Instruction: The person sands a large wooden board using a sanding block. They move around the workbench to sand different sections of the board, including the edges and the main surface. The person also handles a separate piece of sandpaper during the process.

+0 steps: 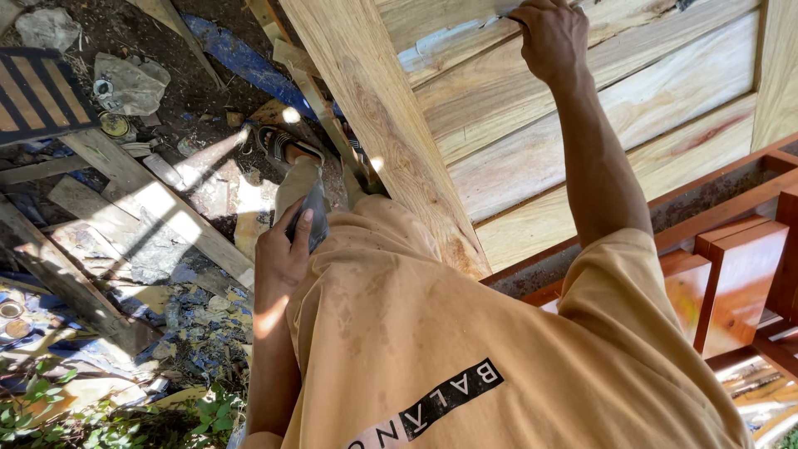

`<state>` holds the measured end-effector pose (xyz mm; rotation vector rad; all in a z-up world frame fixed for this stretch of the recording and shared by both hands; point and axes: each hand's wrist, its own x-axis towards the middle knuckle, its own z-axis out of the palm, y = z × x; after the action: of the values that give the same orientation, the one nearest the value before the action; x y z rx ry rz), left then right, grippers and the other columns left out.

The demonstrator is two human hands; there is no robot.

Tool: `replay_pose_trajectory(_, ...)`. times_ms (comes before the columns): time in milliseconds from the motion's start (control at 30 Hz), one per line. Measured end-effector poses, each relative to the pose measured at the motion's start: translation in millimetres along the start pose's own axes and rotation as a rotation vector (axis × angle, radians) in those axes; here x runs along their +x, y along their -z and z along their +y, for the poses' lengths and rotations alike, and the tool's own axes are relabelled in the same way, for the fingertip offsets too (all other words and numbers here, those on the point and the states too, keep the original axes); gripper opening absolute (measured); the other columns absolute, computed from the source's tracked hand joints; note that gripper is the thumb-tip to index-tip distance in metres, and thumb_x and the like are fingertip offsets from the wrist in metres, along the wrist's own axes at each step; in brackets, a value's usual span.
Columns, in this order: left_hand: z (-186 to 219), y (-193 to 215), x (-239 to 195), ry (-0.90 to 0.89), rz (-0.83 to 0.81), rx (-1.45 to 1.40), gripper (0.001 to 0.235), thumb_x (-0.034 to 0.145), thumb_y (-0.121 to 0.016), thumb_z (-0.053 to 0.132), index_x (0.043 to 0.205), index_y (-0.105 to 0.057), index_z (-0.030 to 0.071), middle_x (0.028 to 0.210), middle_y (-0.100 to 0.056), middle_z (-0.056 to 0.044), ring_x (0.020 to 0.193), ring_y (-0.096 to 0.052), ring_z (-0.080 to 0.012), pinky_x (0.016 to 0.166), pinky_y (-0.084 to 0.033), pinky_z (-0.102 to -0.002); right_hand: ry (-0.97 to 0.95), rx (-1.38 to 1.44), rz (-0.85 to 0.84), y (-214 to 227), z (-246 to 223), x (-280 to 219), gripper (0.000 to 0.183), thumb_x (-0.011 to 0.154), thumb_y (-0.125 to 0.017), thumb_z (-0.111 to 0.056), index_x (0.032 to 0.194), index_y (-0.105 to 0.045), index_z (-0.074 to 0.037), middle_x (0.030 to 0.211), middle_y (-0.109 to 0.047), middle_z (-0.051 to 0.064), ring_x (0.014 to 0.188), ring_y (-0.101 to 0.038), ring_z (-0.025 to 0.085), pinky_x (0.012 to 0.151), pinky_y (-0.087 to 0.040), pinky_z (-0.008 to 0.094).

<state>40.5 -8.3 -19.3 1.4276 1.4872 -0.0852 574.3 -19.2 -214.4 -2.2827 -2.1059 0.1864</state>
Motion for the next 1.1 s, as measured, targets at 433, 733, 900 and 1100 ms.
replay_pose_trajectory(433,0,2,22,-0.039,-0.12,0.047,0.059,0.101,-0.046,0.058,0.14,-0.063,0.017,0.11,-0.074,-0.024,0.104,-0.073,-0.0384,0.085,-0.056,-0.043,-0.053,0.021,-0.066,-17,-39,-47,0.069,0.082,-0.07,0.005,0.15,-0.06,-0.004,0.143,-0.059,0.011,0.132,-0.05,0.033,0.109,-0.039,0.049)
replay_pose_trajectory(733,-45,41,52,0.115,-0.125,0.149,0.06,0.103,-0.041,0.058,0.147,-0.062,0.023,0.095,-0.075,-0.028,0.09,-0.076,-0.038,0.081,-0.057,-0.044,-0.222,0.034,0.012,3,-67,-62,0.052,0.089,-0.061,0.002,0.14,-0.064,-0.008,0.135,-0.064,0.01,0.124,-0.055,0.035,0.109,-0.04,0.051)
replay_pose_trajectory(900,-148,69,100,0.008,0.154,-0.095,0.059,0.105,-0.05,0.054,0.137,-0.064,0.007,0.107,-0.075,-0.021,0.095,-0.073,-0.0287,0.077,-0.058,-0.04,-0.479,0.014,0.019,7,-131,-97,0.048,0.094,-0.059,-0.002,0.14,-0.064,-0.011,0.131,-0.065,0.01,0.115,-0.057,0.035,0.092,-0.046,0.052)
replay_pose_trajectory(1100,-274,118,105,0.658,0.655,-0.786,0.066,0.088,-0.073,0.053,0.125,-0.063,0.0,0.118,-0.069,-0.013,0.097,-0.071,-0.0262,0.076,-0.062,-0.041,-0.717,0.273,-0.311,45,-200,-115,0.043,0.089,-0.056,0.0,0.117,-0.078,-0.023,0.122,-0.072,0.003,0.108,-0.067,0.031,0.085,-0.055,0.048)
